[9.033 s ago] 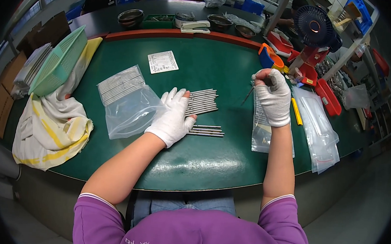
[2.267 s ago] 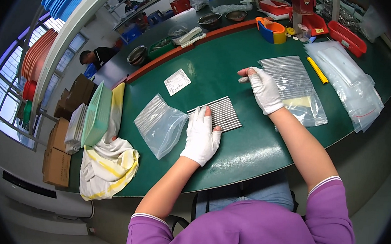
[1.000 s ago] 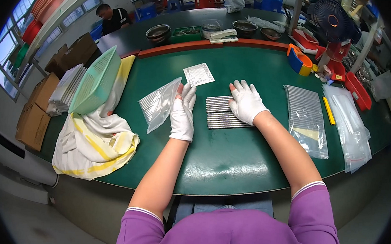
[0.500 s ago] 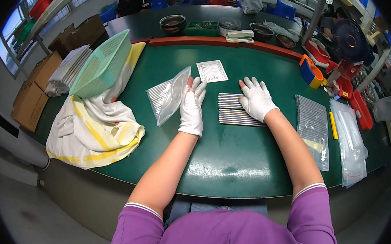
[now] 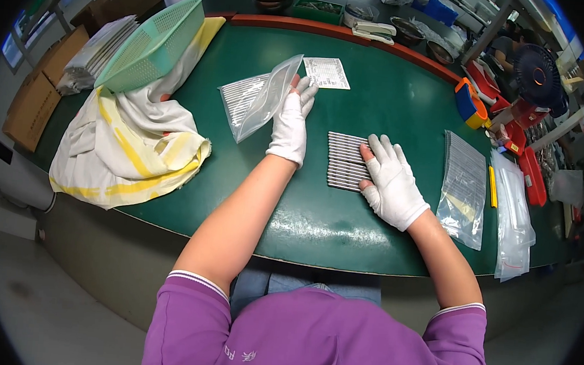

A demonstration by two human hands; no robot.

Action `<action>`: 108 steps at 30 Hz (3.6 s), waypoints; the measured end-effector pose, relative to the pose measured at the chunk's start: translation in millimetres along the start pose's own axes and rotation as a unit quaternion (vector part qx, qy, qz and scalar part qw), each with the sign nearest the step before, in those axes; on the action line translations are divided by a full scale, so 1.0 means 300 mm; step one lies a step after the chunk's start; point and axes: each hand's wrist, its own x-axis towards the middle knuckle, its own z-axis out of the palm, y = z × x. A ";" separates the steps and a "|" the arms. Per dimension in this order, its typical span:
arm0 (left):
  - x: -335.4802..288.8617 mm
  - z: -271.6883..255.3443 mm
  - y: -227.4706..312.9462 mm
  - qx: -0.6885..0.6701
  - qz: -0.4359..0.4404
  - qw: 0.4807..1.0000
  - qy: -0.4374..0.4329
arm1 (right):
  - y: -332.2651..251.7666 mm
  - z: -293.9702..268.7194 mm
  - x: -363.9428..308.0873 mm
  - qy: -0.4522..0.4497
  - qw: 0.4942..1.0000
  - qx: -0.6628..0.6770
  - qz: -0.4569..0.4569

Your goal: Counting a specific number of thin metal rods and placing them into clear plastic bags at a workstation.

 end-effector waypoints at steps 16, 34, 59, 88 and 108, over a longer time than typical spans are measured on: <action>-0.012 0.018 0.003 0.025 -0.033 0.999 -0.014 | -0.051 -0.032 -0.045 -0.007 1.000 -0.003 -0.011; 0.001 0.016 0.010 0.024 -0.051 0.998 -0.014 | 0.073 0.048 0.095 -0.007 1.000 -0.014 0.023; -0.080 0.039 0.020 0.667 0.083 0.680 -0.294 | 0.157 -0.056 0.244 -0.191 0.973 0.116 -0.050; -0.194 0.123 0.156 0.731 0.046 0.580 -0.357 | -0.046 -0.086 0.092 -0.126 0.987 0.088 0.039; -0.149 0.075 0.098 0.174 0.031 0.951 -0.254 | -0.011 -0.004 0.048 0.229 0.709 0.665 0.049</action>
